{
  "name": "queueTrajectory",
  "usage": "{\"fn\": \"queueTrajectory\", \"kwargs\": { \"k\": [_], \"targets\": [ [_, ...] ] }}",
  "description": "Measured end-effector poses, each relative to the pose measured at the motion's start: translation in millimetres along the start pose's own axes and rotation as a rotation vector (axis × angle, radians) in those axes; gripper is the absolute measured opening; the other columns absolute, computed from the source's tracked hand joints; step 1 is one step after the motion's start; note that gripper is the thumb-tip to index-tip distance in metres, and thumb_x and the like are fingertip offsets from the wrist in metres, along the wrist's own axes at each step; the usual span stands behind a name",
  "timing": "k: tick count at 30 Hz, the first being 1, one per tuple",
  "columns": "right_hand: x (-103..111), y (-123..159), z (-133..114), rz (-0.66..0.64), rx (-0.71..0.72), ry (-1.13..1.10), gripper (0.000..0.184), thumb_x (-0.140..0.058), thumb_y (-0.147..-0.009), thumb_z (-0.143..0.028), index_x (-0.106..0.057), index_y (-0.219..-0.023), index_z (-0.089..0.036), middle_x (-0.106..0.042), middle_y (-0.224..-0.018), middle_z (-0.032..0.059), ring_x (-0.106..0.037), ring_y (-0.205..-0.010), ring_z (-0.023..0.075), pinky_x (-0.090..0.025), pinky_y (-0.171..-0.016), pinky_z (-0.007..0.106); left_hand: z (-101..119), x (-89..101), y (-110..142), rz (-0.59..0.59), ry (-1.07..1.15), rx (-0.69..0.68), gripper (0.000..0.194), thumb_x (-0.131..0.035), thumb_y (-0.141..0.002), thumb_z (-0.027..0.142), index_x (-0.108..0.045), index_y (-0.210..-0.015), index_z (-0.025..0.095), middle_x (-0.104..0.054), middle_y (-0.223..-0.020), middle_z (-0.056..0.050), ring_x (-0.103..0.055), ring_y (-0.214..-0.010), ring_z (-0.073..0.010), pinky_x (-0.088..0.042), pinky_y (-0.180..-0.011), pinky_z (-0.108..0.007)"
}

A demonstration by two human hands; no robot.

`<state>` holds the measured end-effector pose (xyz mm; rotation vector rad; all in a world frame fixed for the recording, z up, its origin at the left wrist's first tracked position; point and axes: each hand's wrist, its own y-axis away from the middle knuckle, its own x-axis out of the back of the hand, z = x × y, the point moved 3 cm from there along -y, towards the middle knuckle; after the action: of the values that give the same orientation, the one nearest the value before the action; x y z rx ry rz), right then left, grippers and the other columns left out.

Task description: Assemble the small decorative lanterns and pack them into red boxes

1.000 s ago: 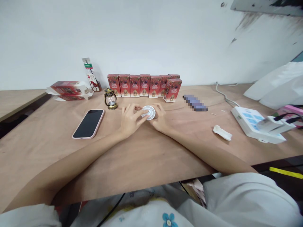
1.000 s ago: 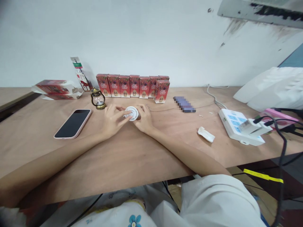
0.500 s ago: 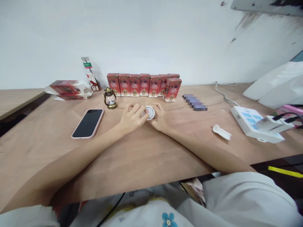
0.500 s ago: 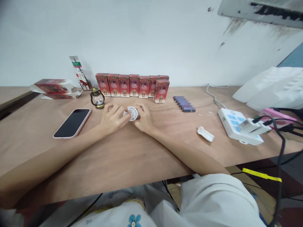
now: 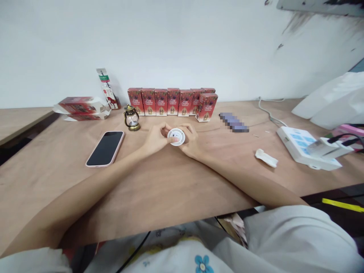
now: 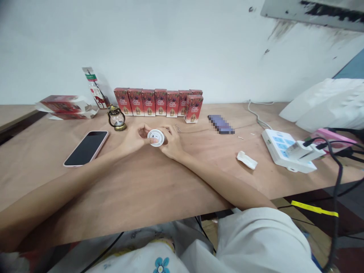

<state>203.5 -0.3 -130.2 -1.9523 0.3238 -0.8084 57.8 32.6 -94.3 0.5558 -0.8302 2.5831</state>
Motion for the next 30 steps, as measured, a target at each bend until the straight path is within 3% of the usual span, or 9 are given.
{"fn": "queueTrajectory", "kwargs": {
  "k": [4, 7, 11, 13, 15, 18, 24, 30],
  "targets": [
    [-1.7, 0.5, 0.1, 0.012, 0.022, 0.009, 0.021, -0.059, -0.080, -0.024, -0.059, -0.101, -0.025, -0.058, -0.109, 0.0088, -0.056, -0.104, 0.0262, -0.048, -0.089, 0.047, -5.7, -7.0, 5.4, 0.095, 0.076, -0.004, 0.040, -0.080, -0.059, 0.043, -0.053, -0.071, 0.016, -0.064, -0.071, -0.001, -0.060, -0.063, -0.0141, -0.048, -0.057, -0.027],
    [-2.6, 1.4, 0.1, 0.018, 0.028, 0.004, 0.020, -0.055, -0.085, -0.027, -0.057, -0.105, -0.028, -0.055, -0.117, 0.0078, -0.052, -0.115, 0.0268, -0.045, -0.097, 0.050, -4.7, -11.0, 14.4, 0.183, -0.003, -0.125, 0.035, -0.075, -0.068, 0.043, -0.053, -0.074, 0.017, -0.061, -0.075, 0.000, -0.059, -0.066, -0.0129, -0.048, -0.056, -0.024],
    [-0.6, 3.0, -2.5, 0.120, 0.027, 0.027, 0.042, -0.054, -0.085, -0.033, -0.042, -0.125, -0.031, -0.039, -0.137, 0.0095, -0.039, -0.131, 0.0302, -0.040, -0.103, 0.056, -2.3, -13.9, 26.7, 0.273, -0.107, -0.344, 0.027, -0.065, -0.081, 0.042, -0.057, -0.083, 0.017, -0.055, -0.082, -0.002, -0.058, -0.071, -0.0123, -0.052, -0.056, -0.023],
    [-1.2, 3.0, -3.2, 0.110, 0.027, 0.033, 0.056, -0.055, -0.084, -0.032, -0.030, -0.134, -0.030, -0.035, -0.140, 0.0117, -0.034, -0.134, 0.0319, -0.037, -0.104, 0.059, -4.2, -13.6, 30.2, 0.298, -0.141, -0.399, 0.025, -0.062, -0.084, 0.040, -0.058, -0.089, 0.017, -0.053, -0.085, -0.003, -0.058, -0.076, -0.0129, -0.054, -0.059, -0.023],
    [-3.3, 2.6, -2.9, 0.031, 0.031, 0.015, 0.062, -0.053, -0.083, -0.025, -0.024, -0.137, -0.029, -0.039, -0.138, 0.0129, -0.037, -0.132, 0.0308, -0.039, -0.103, 0.057, -7.0, -12.6, 31.6, 0.304, -0.175, -0.426, 0.022, -0.061, -0.086, 0.038, -0.058, -0.091, 0.017, -0.053, -0.088, -0.003, -0.058, -0.081, -0.0138, -0.056, -0.062, -0.024],
    [-5.2, 2.7, -1.8, -0.063, 0.037, -0.030, 0.063, -0.049, -0.077, -0.012, -0.029, -0.135, -0.027, -0.042, -0.135, 0.0132, -0.043, -0.127, 0.0276, -0.046, -0.099, 0.050, -8.8, -11.2, 32.0, 0.285, -0.223, -0.450, 0.017, -0.060, -0.087, 0.032, -0.058, -0.094, 0.018, -0.053, -0.093, -0.004, -0.059, -0.087, -0.0143, -0.056, -0.067, -0.025],
    [-3.5, 6.2, -4.2, -0.010, 0.090, -0.013, 0.069, -0.048, -0.066, -0.006, -0.033, -0.129, -0.027, -0.034, -0.139, 0.0104, -0.035, -0.133, 0.0303, -0.041, -0.104, 0.054, 2.5, -12.9, 39.5, 0.269, -0.312, -0.596, 0.014, -0.060, -0.082, 0.016, -0.057, -0.095, 0.018, -0.054, -0.093, -0.004, -0.057, -0.090, -0.0159, -0.053, -0.078, -0.032],
    [-4.6, 7.8, -6.4, -0.005, 0.105, -0.024, 0.062, -0.054, -0.068, -0.011, -0.032, -0.122, -0.029, -0.036, -0.136, 0.0098, -0.035, -0.133, 0.0322, -0.041, -0.101, 0.056, 6.1, -14.2, 44.6, 0.222, -0.347, -0.599, 0.014, -0.061, -0.080, 0.015, -0.057, -0.093, 0.018, -0.052, -0.094, -0.005, -0.055, -0.091, -0.0172, -0.051, -0.080, -0.033]
  ]
}}
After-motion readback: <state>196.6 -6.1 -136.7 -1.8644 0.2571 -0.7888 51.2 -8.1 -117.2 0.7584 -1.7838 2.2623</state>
